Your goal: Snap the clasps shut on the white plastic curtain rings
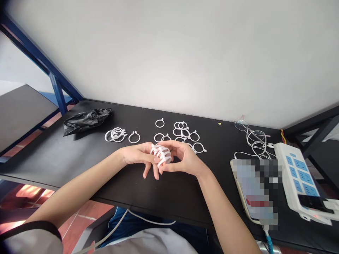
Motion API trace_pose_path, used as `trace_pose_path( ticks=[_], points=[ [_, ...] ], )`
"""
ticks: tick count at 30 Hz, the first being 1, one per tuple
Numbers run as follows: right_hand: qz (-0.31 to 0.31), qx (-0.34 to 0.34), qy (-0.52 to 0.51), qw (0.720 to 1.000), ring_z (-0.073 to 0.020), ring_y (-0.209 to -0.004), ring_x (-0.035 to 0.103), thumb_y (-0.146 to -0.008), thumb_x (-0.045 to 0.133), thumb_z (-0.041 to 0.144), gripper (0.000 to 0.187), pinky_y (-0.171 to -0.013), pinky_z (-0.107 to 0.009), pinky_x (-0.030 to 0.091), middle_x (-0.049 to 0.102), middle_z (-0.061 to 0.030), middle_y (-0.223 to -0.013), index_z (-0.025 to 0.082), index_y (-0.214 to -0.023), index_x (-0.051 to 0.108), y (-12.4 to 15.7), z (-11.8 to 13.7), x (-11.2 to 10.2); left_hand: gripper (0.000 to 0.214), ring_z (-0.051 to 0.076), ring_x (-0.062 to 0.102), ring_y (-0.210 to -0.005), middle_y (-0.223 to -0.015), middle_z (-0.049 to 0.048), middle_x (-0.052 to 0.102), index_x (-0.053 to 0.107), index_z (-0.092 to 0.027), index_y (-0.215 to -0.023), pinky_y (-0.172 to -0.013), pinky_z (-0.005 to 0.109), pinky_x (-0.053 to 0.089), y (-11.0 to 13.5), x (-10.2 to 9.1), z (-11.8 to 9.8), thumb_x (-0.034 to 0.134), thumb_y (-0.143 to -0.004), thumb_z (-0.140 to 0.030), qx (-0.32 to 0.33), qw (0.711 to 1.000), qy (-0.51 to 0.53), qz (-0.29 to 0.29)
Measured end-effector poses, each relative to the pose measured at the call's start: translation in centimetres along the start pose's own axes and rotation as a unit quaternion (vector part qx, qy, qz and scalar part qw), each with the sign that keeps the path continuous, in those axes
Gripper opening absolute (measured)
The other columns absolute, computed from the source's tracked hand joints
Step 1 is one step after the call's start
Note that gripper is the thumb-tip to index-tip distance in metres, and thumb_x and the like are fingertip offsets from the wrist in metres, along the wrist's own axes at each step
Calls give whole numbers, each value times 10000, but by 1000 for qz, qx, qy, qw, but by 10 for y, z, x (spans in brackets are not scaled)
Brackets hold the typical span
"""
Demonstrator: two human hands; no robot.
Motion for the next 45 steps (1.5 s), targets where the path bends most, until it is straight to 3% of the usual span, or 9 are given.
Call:
trace_pose_path(
  ticks=[3, 7, 16, 20, 27, 32, 35, 39, 45],
  points=[
    [14, 35, -29, 999, -170, -848, 650, -619, 853, 230, 499, -714, -289, 539, 663, -23, -958, 221, -1058, 615, 0, -3, 6, 273, 246, 735, -902, -906, 123, 745, 720, -124, -927, -556, 208, 601, 2, 1, 3, 672, -863, -385, -23, 1000, 4, 19],
    [31, 66, -35, 997, -92, -634, 583, -607, 858, 223, 409, -500, -181, 423, 631, 30, -774, 196, -883, 558, 1, -9, 14, 296, 245, 733, -906, -932, 113, 746, 721, -141, -933, -578, 220, 603, 4, 7, 7, 715, -819, -414, -51, 996, -15, 66],
    [106, 137, -110, 979, -49, -444, 548, -604, 858, 180, 407, -365, -132, 404, 665, 44, -689, 183, -807, 505, 10, -13, 30, 272, 204, 736, -750, -790, 69, 734, 731, -150, -879, -598, 234, 603, 7, 15, 7, 771, -764, -393, -62, 994, -36, 77],
    [111, 136, -121, 977, -71, -490, 611, -627, 847, 173, 374, -385, -137, 464, 703, 19, -751, 172, -813, 522, 11, -3, 35, 269, 183, 713, -601, -712, 45, 721, 739, -145, -852, -570, 250, 609, 7, 11, 6, 810, -719, -368, -66, 995, -22, 65],
    [68, 183, -13, 981, -134, -580, 689, -636, 856, 254, 298, -432, -154, 461, 720, -9, -720, 161, -819, 639, 15, -9, 28, 263, 179, 733, -647, -720, 26, 728, 738, -141, -831, -650, 242, 621, 6, 8, 6, 826, -701, -351, -66, 997, 0, 45],
    [190, 227, -56, 953, -82, -488, 628, -671, 828, 247, 206, -407, -135, 438, 696, -1, -672, 137, -810, 724, 23, -13, 51, 319, 169, 701, -583, -691, 36, 698, 734, -135, -853, -584, 238, 600, 11, 29, 16, 792, -720, -419, -119, 983, -29, 139],
    [193, 205, -67, 957, -54, -478, 558, -661, 838, 261, 271, -426, -148, 465, 662, 12, -668, 117, -863, 729, 24, -9, 53, 288, 86, 602, -453, -713, 45, 706, 733, -118, -872, -540, 181, 560, 13, 33, 7, 753, -780, -390, -84, 981, -91, 148],
    [209, 97, -115, 966, -24, -457, 451, -455, 939, 272, 406, -435, -134, 415, 556, 68, -567, 115, -689, 646, 23, -3, 60, 206, 52, 509, -407, -776, 83, 728, 741, -117, -911, -502, 161, 517, 19, 44, -7, 684, -849, -305, -37, 972, -152, 175],
    [176, -50, -179, 967, -87, -444, 554, -385, 955, 296, 569, -392, -159, 407, 452, 87, -470, 178, -496, 409, 16, 0, 61, 242, 85, 554, -444, -766, 97, 728, 733, -141, -852, -520, 185, 537, 21, 41, -14, 691, -836, -378, -22, 980, -113, 161]
  ],
)
Point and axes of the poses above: each hand's wrist, its own y-axis away from the middle knuckle, its own x-axis out of the palm, z = x × y, the point moved 8 cm from there along -y, towards the middle knuckle
